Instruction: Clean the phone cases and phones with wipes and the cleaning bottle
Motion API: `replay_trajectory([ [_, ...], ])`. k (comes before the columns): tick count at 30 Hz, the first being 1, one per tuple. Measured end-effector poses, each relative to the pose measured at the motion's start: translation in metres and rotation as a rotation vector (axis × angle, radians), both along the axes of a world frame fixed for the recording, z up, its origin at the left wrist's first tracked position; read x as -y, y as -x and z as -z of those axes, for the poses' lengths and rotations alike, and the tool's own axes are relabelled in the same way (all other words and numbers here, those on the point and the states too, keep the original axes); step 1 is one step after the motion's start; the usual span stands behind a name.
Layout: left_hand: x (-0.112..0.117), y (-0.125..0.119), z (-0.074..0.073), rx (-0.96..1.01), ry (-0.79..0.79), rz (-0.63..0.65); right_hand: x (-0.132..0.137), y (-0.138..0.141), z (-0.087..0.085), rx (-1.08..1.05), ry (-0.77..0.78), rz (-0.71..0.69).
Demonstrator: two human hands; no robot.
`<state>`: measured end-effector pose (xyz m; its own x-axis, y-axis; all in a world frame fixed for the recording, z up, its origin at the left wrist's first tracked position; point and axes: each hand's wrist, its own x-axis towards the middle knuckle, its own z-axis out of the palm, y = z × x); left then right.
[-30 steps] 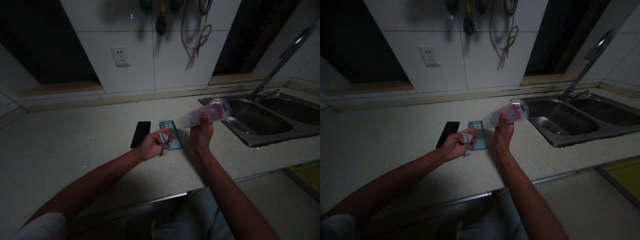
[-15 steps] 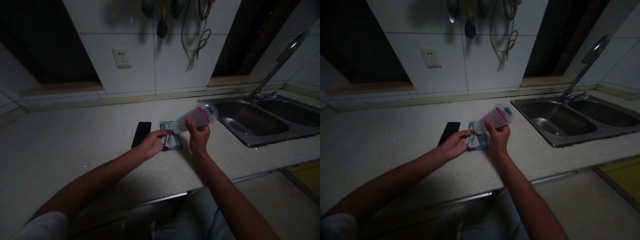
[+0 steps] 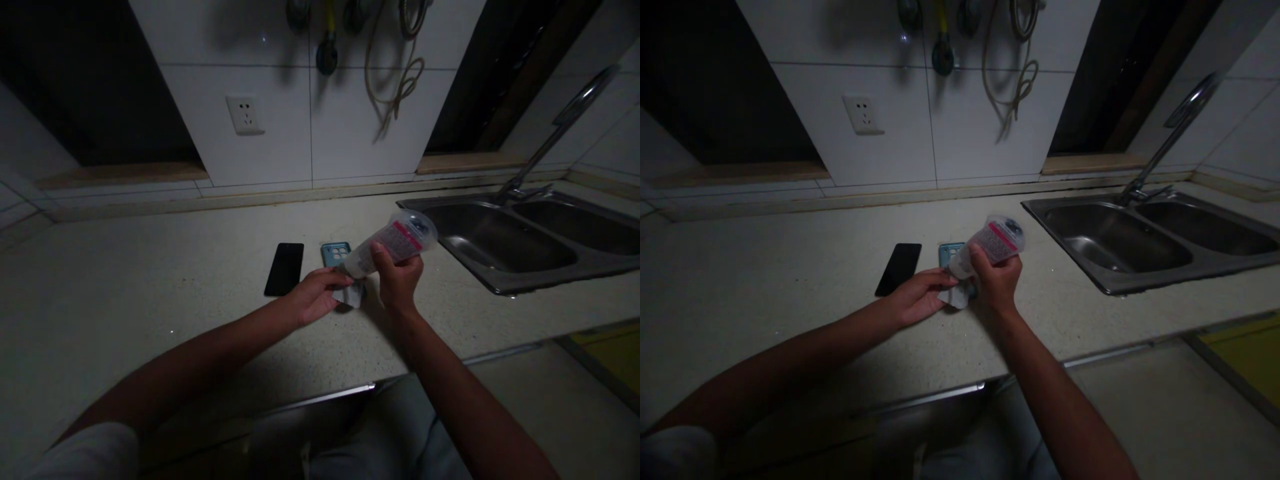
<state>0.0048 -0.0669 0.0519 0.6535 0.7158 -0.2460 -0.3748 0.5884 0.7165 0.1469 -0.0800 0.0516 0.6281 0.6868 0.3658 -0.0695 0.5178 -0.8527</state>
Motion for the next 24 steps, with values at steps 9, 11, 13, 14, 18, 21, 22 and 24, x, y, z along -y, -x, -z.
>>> replay_trajectory([
  [9,0.001,-0.001,0.003,-0.027,-0.016,-0.011,0.004,0.004,-0.002,0.055,0.035,-0.126],
  [11,0.0,-0.002,0.005,-0.032,0.008,-0.018,0.003,0.001,0.001,0.031,0.038,-0.08],
  [13,-0.001,-0.002,0.008,-0.028,0.043,-0.034,0.001,-0.001,0.002,-0.004,0.025,-0.018],
  [14,-0.001,-0.002,0.009,-0.026,0.057,-0.04,0.0,-0.003,0.002,-0.016,0.018,0.01],
  [18,-0.002,-0.002,0.011,-0.013,0.053,-0.029,0.0,-0.002,0.002,-0.017,0.0,0.032],
  [21,-0.001,-0.003,0.008,0.009,0.048,0.015,0.003,0.003,0.003,0.015,0.031,-0.052],
  [22,0.0,-0.004,0.007,0.016,0.057,0.017,0.004,0.005,0.004,0.035,0.048,-0.087],
  [24,0.0,-0.006,0.004,0.025,0.087,-0.008,0.006,0.008,0.006,0.067,0.07,-0.137],
])
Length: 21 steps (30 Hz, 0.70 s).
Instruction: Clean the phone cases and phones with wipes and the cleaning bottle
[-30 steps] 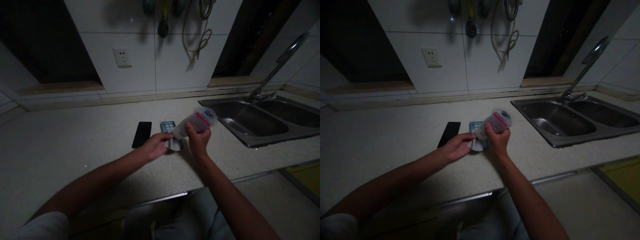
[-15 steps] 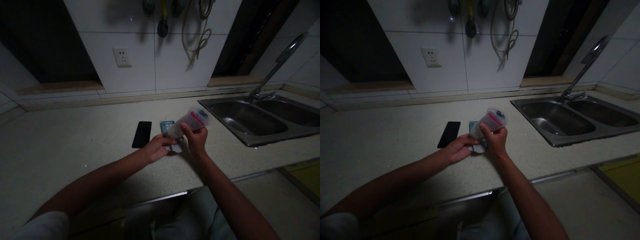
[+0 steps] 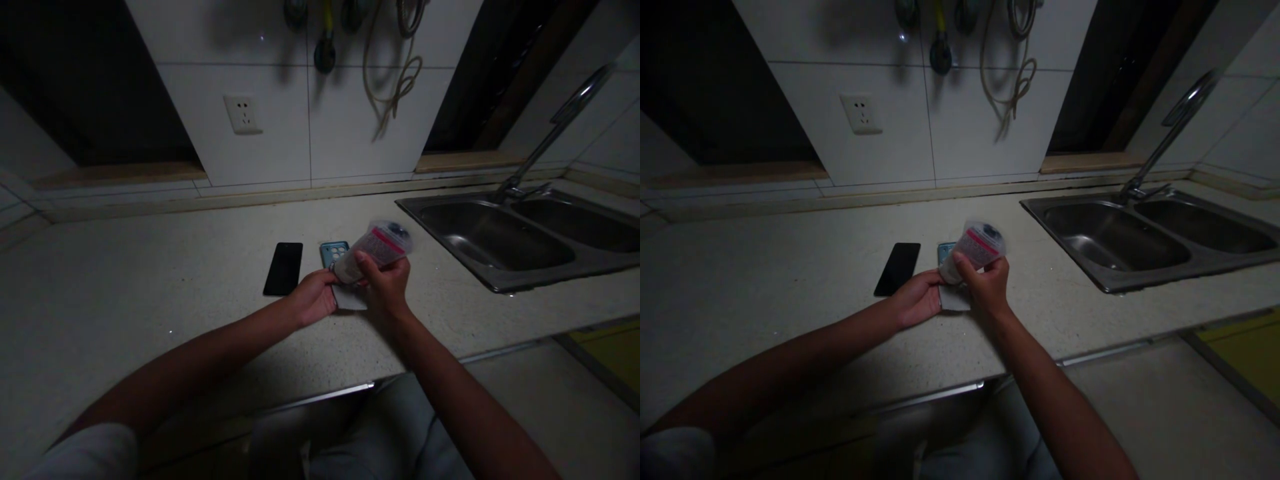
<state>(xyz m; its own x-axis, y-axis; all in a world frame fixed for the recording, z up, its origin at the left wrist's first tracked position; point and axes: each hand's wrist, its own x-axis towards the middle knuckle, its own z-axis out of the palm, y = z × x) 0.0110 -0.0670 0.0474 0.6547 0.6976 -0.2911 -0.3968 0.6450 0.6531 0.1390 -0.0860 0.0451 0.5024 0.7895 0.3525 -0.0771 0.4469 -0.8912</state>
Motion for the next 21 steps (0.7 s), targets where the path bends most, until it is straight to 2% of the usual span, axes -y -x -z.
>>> replay_trajectory([
  [4,-0.002,0.001,-0.001,-0.026,0.078,-0.046,-0.004,-0.001,0.0,-0.057,-0.023,-0.011],
  [8,-0.004,0.008,-0.001,0.002,0.181,-0.071,-0.014,-0.01,-0.006,-0.303,-0.104,0.017],
  [10,-0.005,0.01,-0.002,0.03,0.207,-0.051,-0.019,-0.015,-0.008,-0.426,-0.099,-0.02],
  [15,-0.007,0.011,-0.005,0.021,0.18,-0.062,-0.026,-0.022,-0.004,-0.607,-0.005,-0.12],
  [21,-0.01,0.012,-0.001,-0.02,0.091,-0.132,-0.028,-0.023,-0.001,-0.665,-0.029,-0.163],
])
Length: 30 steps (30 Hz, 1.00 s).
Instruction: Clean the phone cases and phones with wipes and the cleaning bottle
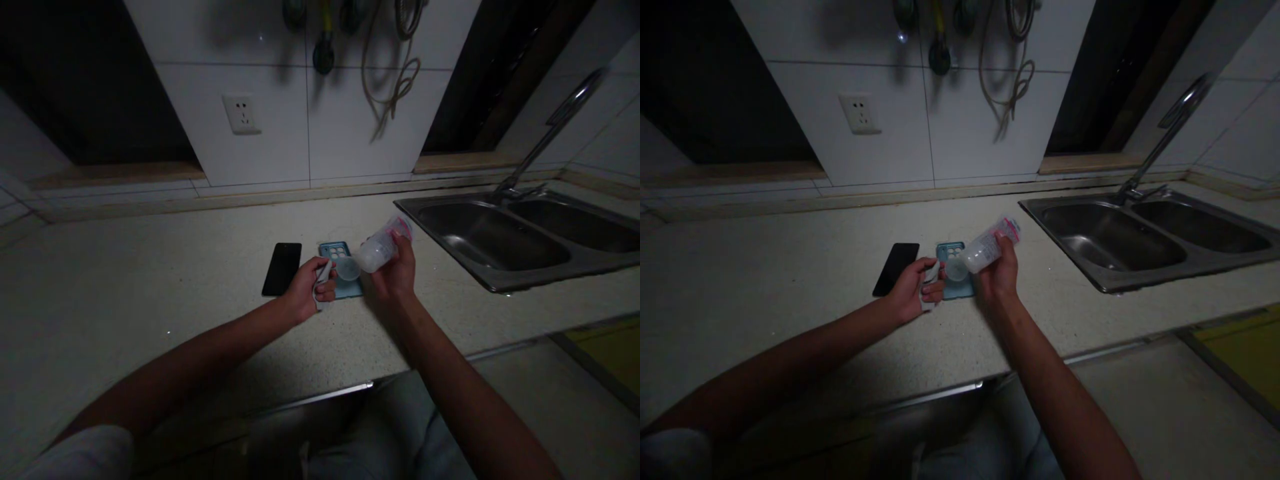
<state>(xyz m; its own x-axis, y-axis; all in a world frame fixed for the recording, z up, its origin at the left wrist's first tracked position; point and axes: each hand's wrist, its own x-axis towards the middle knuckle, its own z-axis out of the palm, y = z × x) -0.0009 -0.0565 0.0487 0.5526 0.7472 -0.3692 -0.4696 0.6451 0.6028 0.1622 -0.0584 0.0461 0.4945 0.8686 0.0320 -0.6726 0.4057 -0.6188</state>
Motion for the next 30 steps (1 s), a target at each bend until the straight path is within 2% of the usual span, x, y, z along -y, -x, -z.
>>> replay_trajectory([
  [3,0.0,0.001,-0.001,-0.015,-0.057,0.023,-0.001,0.0,0.001,-0.007,-0.013,-0.022],
  [6,0.002,0.001,-0.004,-0.008,-0.098,0.108,-0.001,0.003,0.003,0.097,-0.002,-0.016],
  [9,0.004,0.001,-0.005,0.006,-0.094,0.201,0.002,0.007,0.003,0.315,0.023,0.144],
  [12,0.006,0.0,-0.006,0.016,-0.065,0.209,0.009,0.011,0.005,0.576,0.042,0.359],
  [14,0.007,-0.001,-0.006,0.005,-0.044,0.196,0.012,0.013,0.009,0.77,0.024,0.425],
  [18,0.006,-0.002,-0.006,-0.042,-0.001,0.169,0.015,0.016,0.016,1.09,-0.067,0.359],
  [23,0.004,-0.002,-0.003,0.012,-0.038,0.222,0.016,0.013,0.019,1.126,-0.096,0.285],
  [28,0.002,0.001,0.012,0.005,-0.079,0.323,0.016,0.006,0.021,1.229,-0.13,0.269],
  [30,0.0,0.002,0.017,0.007,-0.092,0.322,0.015,0.005,0.022,1.228,-0.15,0.278],
])
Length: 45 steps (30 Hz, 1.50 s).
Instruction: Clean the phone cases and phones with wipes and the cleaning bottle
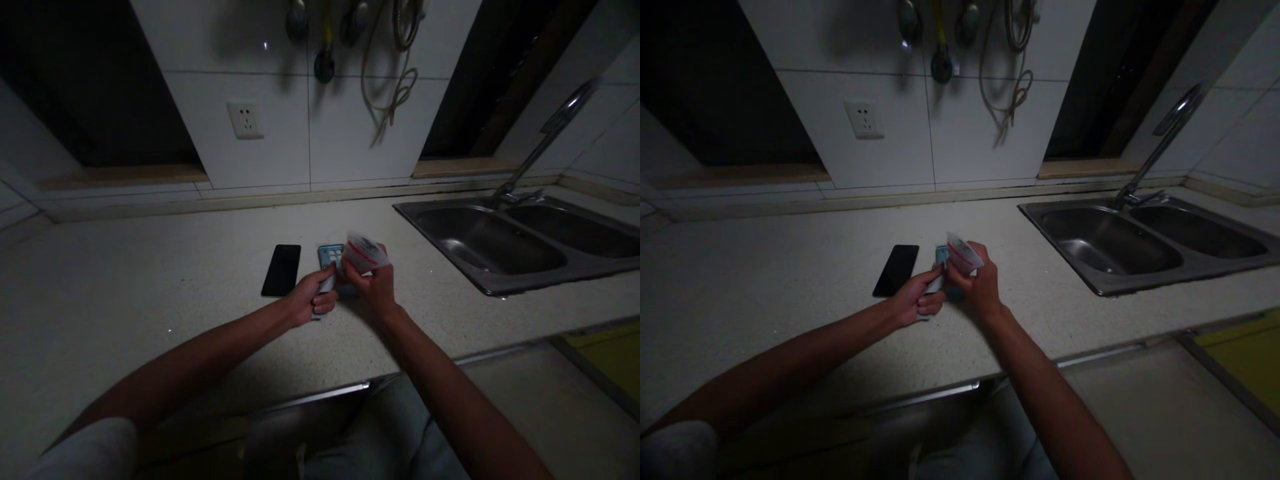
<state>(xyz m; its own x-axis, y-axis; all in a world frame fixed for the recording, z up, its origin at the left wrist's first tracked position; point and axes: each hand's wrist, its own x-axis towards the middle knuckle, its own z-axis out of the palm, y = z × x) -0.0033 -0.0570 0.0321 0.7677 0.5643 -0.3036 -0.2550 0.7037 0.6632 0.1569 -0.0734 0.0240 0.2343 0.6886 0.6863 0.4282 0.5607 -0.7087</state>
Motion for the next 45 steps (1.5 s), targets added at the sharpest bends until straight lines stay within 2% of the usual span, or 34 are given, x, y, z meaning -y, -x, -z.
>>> replay_trajectory([
  [4,0.002,0.002,0.001,0.03,-0.047,-0.023,0.0,-0.001,0.003,-0.092,0.028,-0.005],
  [7,0.005,0.003,-0.001,0.057,-0.097,-0.062,-0.001,-0.005,0.003,-0.126,0.012,0.06],
  [10,0.006,0.003,-0.001,0.045,-0.127,-0.104,-0.006,-0.016,0.0,-0.125,-0.09,0.201],
  [13,0.004,0.004,0.002,0.035,-0.13,-0.134,-0.014,-0.034,-0.004,-0.15,-0.121,0.384],
  [16,0.003,0.004,0.004,0.041,-0.123,-0.114,-0.022,-0.056,-0.006,-0.265,-0.07,0.535],
  [19,0.003,0.004,0.005,0.056,-0.114,-0.106,-0.027,-0.077,-0.004,-0.412,0.006,0.627],
  [21,0.003,0.004,0.006,0.07,-0.107,-0.11,-0.028,-0.087,-0.001,-0.434,0.024,0.683],
  [23,0.003,0.003,0.007,0.084,-0.108,-0.113,-0.029,-0.093,0.003,-0.433,0.04,0.701],
  [27,0.001,0.001,0.01,0.1,-0.114,-0.122,-0.03,-0.093,0.009,-0.471,0.134,0.629],
  [31,0.001,0.001,0.01,0.087,-0.094,-0.137,-0.029,-0.089,0.009,-0.461,0.195,0.606],
  [33,0.001,0.002,0.008,0.101,-0.085,-0.134,-0.025,-0.087,0.005,-0.403,0.138,0.648],
  [36,0.001,0.003,0.006,0.143,-0.066,-0.092,-0.014,-0.08,-0.005,-0.256,-0.178,0.732],
  [39,0.0,0.004,0.005,0.176,-0.033,-0.052,0.001,-0.062,-0.011,-0.094,-0.497,0.676],
  [40,0.0,0.004,0.005,0.189,-0.023,-0.047,0.005,-0.052,-0.011,-0.018,-0.543,0.641],
  [41,-0.001,0.004,0.004,0.203,-0.016,-0.049,0.009,-0.041,-0.01,0.079,-0.547,0.555],
  [42,-0.001,0.004,0.004,0.216,-0.011,-0.056,0.012,-0.03,-0.009,0.202,-0.517,0.396],
  [44,-0.002,0.003,0.004,0.234,0.001,-0.078,0.013,-0.008,-0.006,0.421,-0.345,0.009],
  [45,-0.002,0.002,0.004,0.241,0.009,-0.094,0.011,0.002,-0.005,0.464,-0.237,-0.109],
])
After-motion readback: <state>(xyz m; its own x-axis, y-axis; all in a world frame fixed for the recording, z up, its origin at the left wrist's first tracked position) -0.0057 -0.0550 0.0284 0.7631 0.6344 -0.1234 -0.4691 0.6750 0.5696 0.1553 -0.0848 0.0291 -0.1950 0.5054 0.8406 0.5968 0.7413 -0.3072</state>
